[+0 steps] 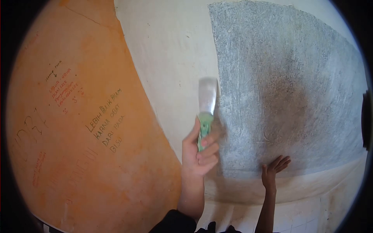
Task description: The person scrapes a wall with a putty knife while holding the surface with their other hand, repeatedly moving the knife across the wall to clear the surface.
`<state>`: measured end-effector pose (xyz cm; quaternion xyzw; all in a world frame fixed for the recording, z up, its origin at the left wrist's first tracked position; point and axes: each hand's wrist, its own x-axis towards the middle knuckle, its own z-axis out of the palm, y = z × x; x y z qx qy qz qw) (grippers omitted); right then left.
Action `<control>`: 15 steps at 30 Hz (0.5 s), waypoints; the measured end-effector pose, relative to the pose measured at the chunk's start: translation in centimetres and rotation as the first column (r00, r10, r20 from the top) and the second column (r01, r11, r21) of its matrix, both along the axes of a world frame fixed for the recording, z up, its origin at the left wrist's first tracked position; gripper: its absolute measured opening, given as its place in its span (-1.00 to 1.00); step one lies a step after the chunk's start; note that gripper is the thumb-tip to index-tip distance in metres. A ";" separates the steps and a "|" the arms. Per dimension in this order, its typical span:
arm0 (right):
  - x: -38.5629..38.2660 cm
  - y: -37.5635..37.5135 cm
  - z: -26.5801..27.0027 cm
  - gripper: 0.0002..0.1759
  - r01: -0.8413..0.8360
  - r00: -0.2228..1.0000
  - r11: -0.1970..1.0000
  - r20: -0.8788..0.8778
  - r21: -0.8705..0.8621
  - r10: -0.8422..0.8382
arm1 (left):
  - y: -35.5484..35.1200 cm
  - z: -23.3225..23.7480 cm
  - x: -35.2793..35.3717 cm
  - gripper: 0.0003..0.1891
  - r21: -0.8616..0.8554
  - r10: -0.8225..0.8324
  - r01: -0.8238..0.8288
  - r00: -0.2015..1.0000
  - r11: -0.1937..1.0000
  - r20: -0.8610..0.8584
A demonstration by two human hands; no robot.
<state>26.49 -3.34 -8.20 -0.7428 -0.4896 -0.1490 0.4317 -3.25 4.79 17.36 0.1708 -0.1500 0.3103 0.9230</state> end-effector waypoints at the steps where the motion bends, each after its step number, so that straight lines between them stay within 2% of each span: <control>1: 0.0 0.1 -0.1 0.08 -0.003 1.000 1.000 0.004 0.000 0.003 | -0.9 -1.6 0.0 -0.49 -0.047 -0.012 0.012 1.000 0.999 -0.006; 6: 0.2 0.2 -1.0 0.09 0.026 0.998 1.000 0.057 -0.007 -0.026 | -1.6 -2.4 -1.0 -0.48 -0.150 -0.030 0.020 0.997 0.989 -0.068; 8: 0.3 0.3 -0.5 0.05 -0.004 0.999 0.999 0.045 0.034 0.002 | -0.8 -0.4 -1.5 -0.57 0.035 -0.136 0.135 0.990 0.990 0.028; 9: 0.3 0.3 -0.2 0.05 0.005 0.999 1.000 0.046 0.028 -0.006 | -0.9 -0.3 -1.7 -0.59 -0.003 -0.136 0.136 0.991 0.991 0.007; 12: -0.2 0.3 -0.2 0.04 0.029 0.999 0.998 0.021 0.051 -0.030 | -0.7 -4.3 -1.1 -0.60 0.009 -0.076 0.077 0.997 0.997 -0.028; 15: -0.4 0.6 -0.3 0.03 0.055 0.998 0.995 0.023 0.078 -0.057 | -0.7 -6.2 -1.0 -0.59 -0.006 -0.124 0.124 0.992 0.992 0.038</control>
